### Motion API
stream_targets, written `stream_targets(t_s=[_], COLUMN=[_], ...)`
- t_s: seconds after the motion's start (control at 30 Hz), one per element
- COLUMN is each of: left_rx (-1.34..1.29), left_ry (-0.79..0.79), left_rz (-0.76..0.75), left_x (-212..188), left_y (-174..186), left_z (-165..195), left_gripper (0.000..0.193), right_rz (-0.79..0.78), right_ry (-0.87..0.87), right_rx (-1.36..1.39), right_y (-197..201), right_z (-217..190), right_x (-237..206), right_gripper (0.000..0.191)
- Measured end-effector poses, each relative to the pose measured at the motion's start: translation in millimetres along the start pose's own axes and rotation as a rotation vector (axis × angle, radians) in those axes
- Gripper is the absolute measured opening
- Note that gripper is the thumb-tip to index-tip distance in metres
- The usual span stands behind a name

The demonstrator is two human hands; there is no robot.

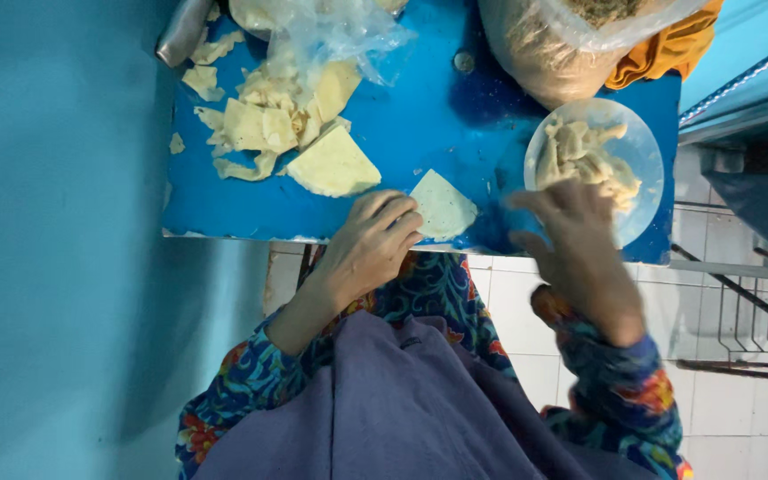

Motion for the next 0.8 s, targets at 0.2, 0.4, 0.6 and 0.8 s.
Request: stream_targets(t_s=[0.2,0.4,0.6,0.8], left_rx=[-0.024,-0.022,-0.044,-0.03], left_ry=[0.014,0.01,0.024,0.015], left_rz=[0.04,0.04,0.047,0.043], left_x=[-2.0,-3.7,-6.4,-6.2], left_y=[6.7,5.0,2.8,3.8], left_z=[-4.1,-6.1,-10.6,-8.8], left_gripper=[0.019,0.017,0.016,0.015], right_rz=[0.101,0.021,0.161,0.114], right_ry=[0.27,0.335,0.365,0.396], right_rx=[-0.178,-0.572,-0.371,-0.492], right_y=[-49.0,-64.1,-36.7,-60.7], right_z=[-63.6,-68.7,-78.3,-77.4], right_x=[39.1,50.6,46.5,48.9], right_gripper=[0.061,0.054,0.054,0.049])
Point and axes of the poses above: each hand's wrist, its own x-axis towards the middle knuckle, its own y-axis out of the back of the hand, z = x × y, the point moved 10 cm from there along x, towards the middle knuckle, and after that the axes turned 3 degrees about z, right-handed, at the moved point
